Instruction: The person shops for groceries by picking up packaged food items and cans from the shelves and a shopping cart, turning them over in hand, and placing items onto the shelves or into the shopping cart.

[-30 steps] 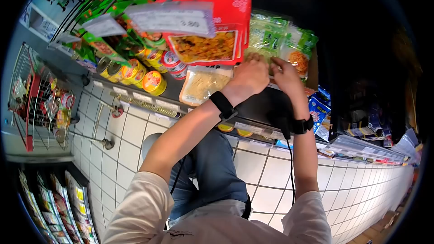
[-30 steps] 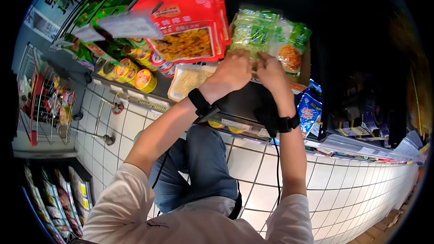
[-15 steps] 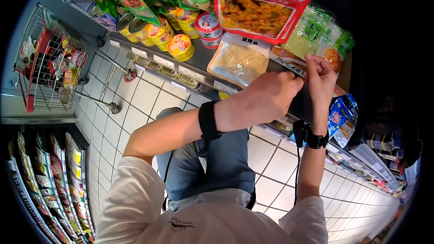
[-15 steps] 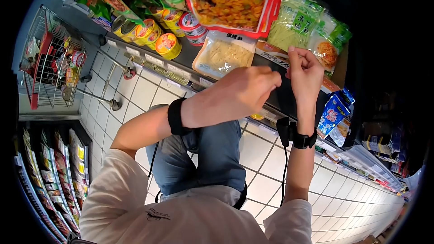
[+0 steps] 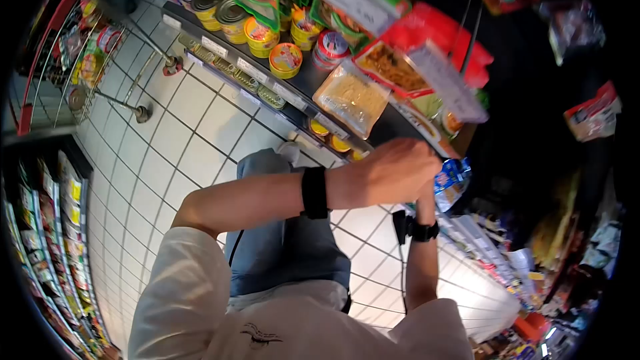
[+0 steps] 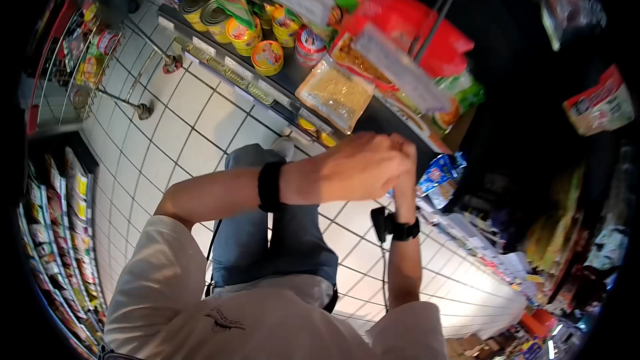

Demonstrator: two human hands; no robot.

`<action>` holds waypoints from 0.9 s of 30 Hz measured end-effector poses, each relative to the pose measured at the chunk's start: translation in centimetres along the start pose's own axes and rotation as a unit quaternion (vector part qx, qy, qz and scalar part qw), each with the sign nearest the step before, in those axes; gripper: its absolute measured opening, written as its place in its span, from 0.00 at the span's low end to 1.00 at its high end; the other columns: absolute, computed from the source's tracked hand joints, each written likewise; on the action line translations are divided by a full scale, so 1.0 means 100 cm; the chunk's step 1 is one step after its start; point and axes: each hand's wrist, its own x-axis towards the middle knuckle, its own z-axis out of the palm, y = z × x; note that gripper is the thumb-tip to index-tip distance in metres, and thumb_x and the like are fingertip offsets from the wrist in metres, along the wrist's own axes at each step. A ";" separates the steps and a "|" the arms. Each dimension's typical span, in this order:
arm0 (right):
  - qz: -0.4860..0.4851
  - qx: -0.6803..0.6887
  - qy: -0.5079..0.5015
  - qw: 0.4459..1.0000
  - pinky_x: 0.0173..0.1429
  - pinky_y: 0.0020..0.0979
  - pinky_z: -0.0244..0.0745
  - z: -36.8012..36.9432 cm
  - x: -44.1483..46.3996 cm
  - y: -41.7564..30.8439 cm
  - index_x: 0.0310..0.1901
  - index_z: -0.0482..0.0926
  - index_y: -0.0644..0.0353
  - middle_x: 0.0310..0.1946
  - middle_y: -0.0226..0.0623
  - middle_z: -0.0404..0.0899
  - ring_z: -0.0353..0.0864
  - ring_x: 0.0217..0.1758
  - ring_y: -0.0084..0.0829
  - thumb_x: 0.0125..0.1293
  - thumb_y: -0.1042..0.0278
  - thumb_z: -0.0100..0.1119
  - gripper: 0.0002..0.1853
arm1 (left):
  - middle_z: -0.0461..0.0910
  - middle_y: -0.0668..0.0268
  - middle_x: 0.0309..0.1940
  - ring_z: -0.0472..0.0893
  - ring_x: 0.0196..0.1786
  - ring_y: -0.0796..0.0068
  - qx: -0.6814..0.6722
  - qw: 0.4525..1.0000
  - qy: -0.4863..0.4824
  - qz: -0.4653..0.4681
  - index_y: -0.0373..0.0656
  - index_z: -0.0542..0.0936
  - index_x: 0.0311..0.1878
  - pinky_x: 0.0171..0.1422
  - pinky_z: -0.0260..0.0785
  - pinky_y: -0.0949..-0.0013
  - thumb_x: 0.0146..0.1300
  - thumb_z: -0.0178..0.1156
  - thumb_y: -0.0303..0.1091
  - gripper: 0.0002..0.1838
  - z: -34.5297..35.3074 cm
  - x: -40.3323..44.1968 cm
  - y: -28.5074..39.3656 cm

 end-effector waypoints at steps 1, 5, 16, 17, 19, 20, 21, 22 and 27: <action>0.011 -0.005 -0.023 1.000 0.24 0.25 0.60 -0.001 -0.017 -0.016 0.20 0.74 0.62 0.15 0.23 0.70 0.64 0.20 0.14 0.66 0.62 0.63 0.18 | 0.80 0.47 0.26 0.81 0.32 0.46 -0.012 0.999 0.023 0.027 0.35 0.81 0.32 0.40 0.75 0.52 0.49 0.60 0.27 0.07 0.002 0.000 0.010; 0.047 -0.018 -0.096 0.994 0.25 0.25 0.61 -0.008 -0.080 -0.088 0.22 0.76 0.63 0.16 0.25 0.72 0.66 0.21 0.15 0.66 0.62 0.63 0.18 | 0.80 0.49 0.25 0.80 0.33 0.51 -0.040 0.999 0.003 -0.010 0.35 0.80 0.25 0.36 0.73 0.55 0.54 0.61 0.31 0.09 -0.030 -0.014 0.086; -0.012 -0.070 -0.159 0.985 0.28 0.24 0.66 -0.078 -0.219 -0.312 0.25 0.80 0.66 0.18 0.29 0.77 0.71 0.24 0.15 0.67 0.62 0.63 0.16 | 0.71 0.51 0.18 0.75 0.23 0.50 -0.251 0.942 0.171 -0.144 0.34 0.69 0.19 0.26 0.63 0.57 0.67 0.61 0.38 0.23 -0.135 -0.039 0.326; -0.008 -0.073 -0.162 0.984 0.29 0.23 0.66 -0.084 -0.227 -0.327 0.26 0.80 0.67 0.19 0.29 0.78 0.71 0.24 0.15 0.67 0.62 0.63 0.16 | 0.71 0.51 0.18 0.75 0.23 0.50 -0.248 0.943 0.169 -0.142 0.34 0.69 0.19 0.26 0.63 0.57 0.67 0.61 0.38 0.23 -0.145 -0.047 0.340; 0.023 -0.074 -0.179 0.981 0.30 0.23 0.68 -0.093 -0.242 -0.350 0.27 0.81 0.67 0.20 0.31 0.79 0.73 0.25 0.16 0.67 0.62 0.63 0.16 | 0.71 0.52 0.18 0.73 0.22 0.52 -0.190 0.935 0.223 -0.198 0.34 0.71 0.23 0.26 0.61 0.59 0.66 0.61 0.34 0.18 -0.162 -0.066 0.360; 0.062 -0.072 -0.193 0.977 0.31 0.23 0.69 -0.099 -0.248 -0.362 0.28 0.82 0.68 0.21 0.32 0.80 0.74 0.25 0.16 0.67 0.62 0.63 0.16 | 0.71 0.52 0.18 0.72 0.21 0.53 -0.184 0.935 0.207 -0.223 0.34 0.71 0.24 0.26 0.61 0.60 0.66 0.61 0.33 0.17 -0.170 -0.077 0.367; 0.146 -0.069 -0.222 0.961 0.32 0.23 0.71 -0.102 -0.252 -0.371 0.30 0.83 0.69 0.23 0.34 0.82 0.76 0.27 0.17 0.67 0.61 0.63 0.16 | 0.70 0.53 0.18 0.70 0.19 0.55 -0.178 0.933 0.192 -0.247 0.34 0.71 0.25 0.26 0.61 0.62 0.65 0.61 0.32 0.15 -0.177 -0.092 0.374; 0.151 -0.079 -0.206 0.963 0.34 0.23 0.72 -0.101 -0.257 -0.381 0.31 0.84 0.69 0.24 0.34 0.83 0.77 0.26 0.19 0.67 0.61 0.63 0.16 | 0.71 0.55 0.18 0.68 0.19 0.61 -0.164 0.935 0.161 -0.268 0.34 0.72 0.28 0.26 0.61 0.64 0.64 0.61 0.30 0.12 -0.183 -0.107 0.377; 0.121 -0.073 -0.179 0.974 0.41 0.24 0.76 -0.075 -0.274 -0.424 0.34 0.84 0.70 0.27 0.34 0.84 0.82 0.33 0.21 0.68 0.69 0.60 0.11 | 0.76 0.59 0.25 0.74 0.24 0.70 -0.168 0.916 0.173 -0.319 0.34 0.76 0.34 0.30 0.66 0.66 0.63 0.61 0.25 0.04 -0.226 -0.178 0.400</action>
